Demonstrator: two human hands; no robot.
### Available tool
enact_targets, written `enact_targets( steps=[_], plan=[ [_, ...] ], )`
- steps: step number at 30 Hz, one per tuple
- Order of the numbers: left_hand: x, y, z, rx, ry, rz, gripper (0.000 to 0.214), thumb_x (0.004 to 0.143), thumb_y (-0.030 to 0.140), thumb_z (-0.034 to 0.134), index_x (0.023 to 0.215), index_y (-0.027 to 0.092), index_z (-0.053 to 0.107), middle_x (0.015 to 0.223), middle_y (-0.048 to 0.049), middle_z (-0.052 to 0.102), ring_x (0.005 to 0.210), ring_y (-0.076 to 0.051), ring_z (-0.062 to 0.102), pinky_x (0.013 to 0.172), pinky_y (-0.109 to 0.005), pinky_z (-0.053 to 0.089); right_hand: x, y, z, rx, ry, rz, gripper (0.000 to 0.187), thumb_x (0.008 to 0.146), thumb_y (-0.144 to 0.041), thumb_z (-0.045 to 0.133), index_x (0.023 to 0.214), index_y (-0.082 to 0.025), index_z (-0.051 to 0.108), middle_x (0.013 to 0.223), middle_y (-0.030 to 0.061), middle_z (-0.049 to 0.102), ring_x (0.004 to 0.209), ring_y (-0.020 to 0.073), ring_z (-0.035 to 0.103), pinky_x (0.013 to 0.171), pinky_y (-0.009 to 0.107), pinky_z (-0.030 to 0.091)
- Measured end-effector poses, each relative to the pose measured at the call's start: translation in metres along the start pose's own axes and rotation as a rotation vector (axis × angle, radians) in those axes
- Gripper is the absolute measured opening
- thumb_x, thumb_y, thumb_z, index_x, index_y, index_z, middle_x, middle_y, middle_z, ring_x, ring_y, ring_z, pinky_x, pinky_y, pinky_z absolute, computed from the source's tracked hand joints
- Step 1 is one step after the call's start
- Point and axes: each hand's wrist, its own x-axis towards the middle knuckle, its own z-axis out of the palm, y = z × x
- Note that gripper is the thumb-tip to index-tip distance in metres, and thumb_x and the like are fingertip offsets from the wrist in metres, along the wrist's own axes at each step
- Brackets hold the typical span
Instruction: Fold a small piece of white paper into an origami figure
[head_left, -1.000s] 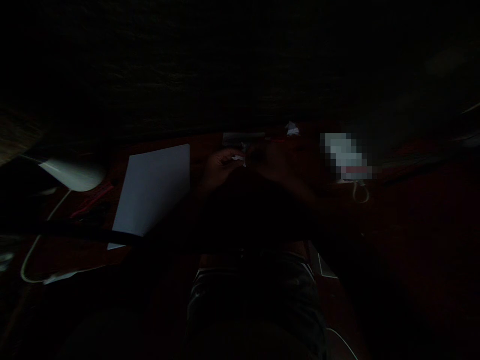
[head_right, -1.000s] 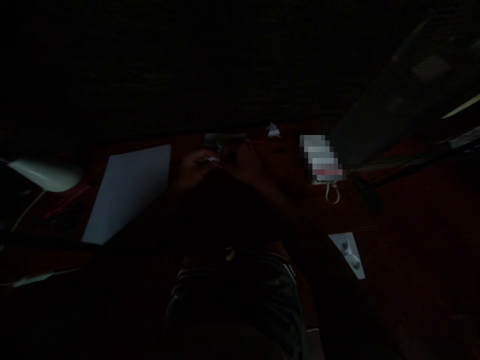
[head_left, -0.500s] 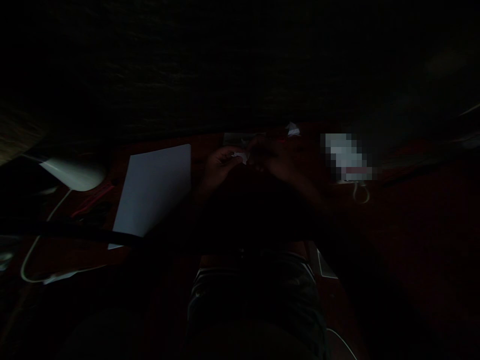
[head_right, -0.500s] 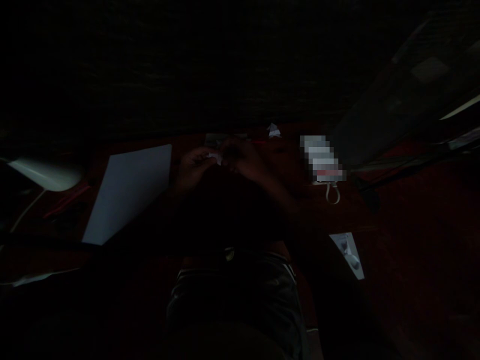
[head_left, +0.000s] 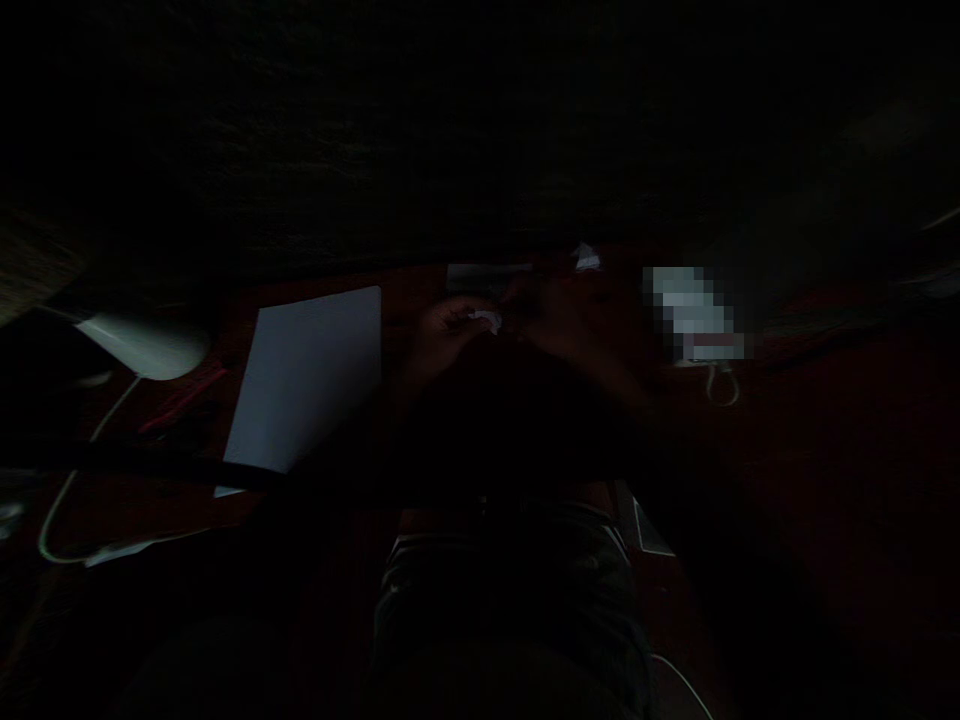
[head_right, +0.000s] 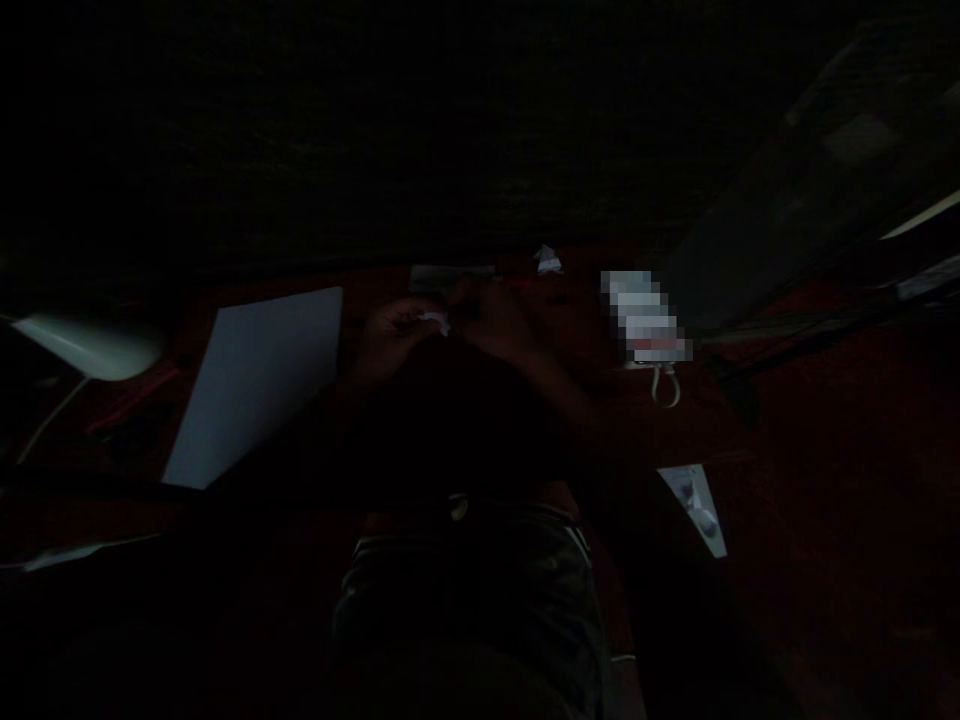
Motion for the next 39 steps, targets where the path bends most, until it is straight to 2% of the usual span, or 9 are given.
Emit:
enact_targets(
  steps=[9, 13, 18, 21, 23, 26, 29, 35, 39],
  plan=[
    [0.001, -0.003, 0.001, 0.037, 0.01, 0.042, 0.022, 0.081, 0.035, 0.092, 0.095, 0.021, 0.082, 0.101, -0.0056, 0.087, 0.095, -0.021, 0.081, 0.089, -0.033, 0.064, -0.001, 0.003, 0.0, 0.047, -0.042, 0.027, 0.014, 0.09, -0.02, 0.078, 0.091, -0.023, 0.064, 0.08, 0.0, 0.07, 0.068, 0.0161, 0.065, 0.062, 0.03, 0.052],
    [0.001, 0.0, 0.002, 0.053, -0.001, 0.079, 0.024, 0.083, 0.039, 0.092, 0.095, 0.021, 0.08, 0.101, -0.0052, 0.086, 0.095, -0.022, 0.081, 0.091, -0.035, 0.064, 0.002, 0.015, 0.002, 0.085, -0.014, 0.037, 0.031, 0.09, -0.026, 0.084, 0.114, -0.027, 0.063, 0.085, -0.0011, 0.072, 0.072, 0.018, 0.067, 0.065, 0.031, 0.056],
    [0.002, -0.002, 0.001, 0.02, 0.009, 0.119, 0.035, 0.083, 0.047, 0.095, 0.098, 0.022, 0.075, 0.102, -0.0049, 0.085, 0.097, -0.022, 0.081, 0.09, -0.034, 0.064, 0.008, 0.029, 0.001, 0.029, 0.136, -0.011, 0.049, 0.084, -0.034, 0.091, 0.124, -0.026, 0.064, 0.107, 0.0055, 0.076, 0.101, 0.0261, 0.075, 0.086, 0.041, 0.064],
    [0.004, -0.007, 0.0, -0.064, 0.0, 0.129, 0.046, 0.082, 0.05, 0.098, 0.107, 0.024, 0.07, 0.11, -0.0045, 0.085, 0.1, -0.021, 0.081, 0.089, -0.032, 0.063, 0.009, 0.026, 0.0, 0.102, 0.14, 0.009, 0.057, 0.081, -0.038, 0.094, 0.129, -0.026, 0.066, 0.107, 0.0052, 0.076, 0.099, 0.0258, 0.074, 0.082, 0.04, 0.065],
    [0.005, -0.01, 0.0, -0.118, -0.035, 0.147, 0.051, 0.083, 0.05, 0.098, 0.113, 0.024, 0.066, 0.112, -0.0041, 0.084, 0.1, -0.02, 0.081, 0.088, -0.031, 0.062, 0.008, 0.021, 0.0, 0.177, 0.079, 0.07, 0.052, 0.081, -0.037, 0.093, 0.125, -0.025, 0.068, 0.102, 0.0044, 0.077, 0.089, 0.0232, 0.072, 0.074, 0.037, 0.063],
    [0.006, -0.014, -0.001, -0.145, -0.066, 0.166, 0.053, 0.083, 0.05, 0.099, 0.114, 0.025, 0.064, 0.108, -0.0034, 0.083, 0.098, -0.02, 0.081, 0.086, -0.03, 0.062, 0.005, 0.011, -0.001, 0.224, -0.013, 0.147, 0.03, 0.083, -0.033, 0.087, 0.107, -0.023, 0.074, 0.09, 0.0033, 0.076, 0.08, 0.0201, 0.069, 0.067, 0.032, 0.058],
    [0.007, -0.015, -0.001, -0.135, -0.063, 0.165, 0.052, 0.082, 0.05, 0.1, 0.112, 0.024, 0.065, 0.106, -0.0029, 0.083, 0.096, -0.02, 0.081, 0.085, -0.031, 0.062, 0.004, 0.004, -0.001, 0.226, -0.046, 0.127, 0.014, 0.083, -0.029, 0.08, 0.093, -0.022, 0.075, 0.086, 0.0024, 0.075, 0.08, 0.0192, 0.068, 0.069, 0.03, 0.056],
    [0.005, -0.01, 0.0, -0.147, -0.102, 0.127, 0.054, 0.081, 0.05, 0.101, 0.111, 0.023, 0.066, 0.103, -0.0021, 0.083, 0.092, -0.02, 0.081, 0.085, -0.032, 0.064, 0.005, 0.003, 0.002, 0.247, -0.032, 0.084, 0.015, 0.079, -0.027, 0.081, 0.089, -0.021, 0.071, 0.088, 0.0019, 0.074, 0.085, 0.0191, 0.068, 0.071, 0.029, 0.055],
    [0.004, -0.007, -0.001, -0.165, -0.09, 0.093, 0.053, 0.08, 0.051, 0.101, 0.11, 0.023, 0.067, 0.101, -0.0019, 0.083, 0.088, -0.019, 0.08, 0.083, -0.031, 0.064, 0.005, 0.01, 0.005, 0.263, -0.029, 0.119, 0.023, 0.082, -0.028, 0.081, 0.101, -0.022, 0.069, 0.089, 0.0013, 0.073, 0.074, 0.0165, 0.064, 0.062, 0.028, 0.053]
  ],
)
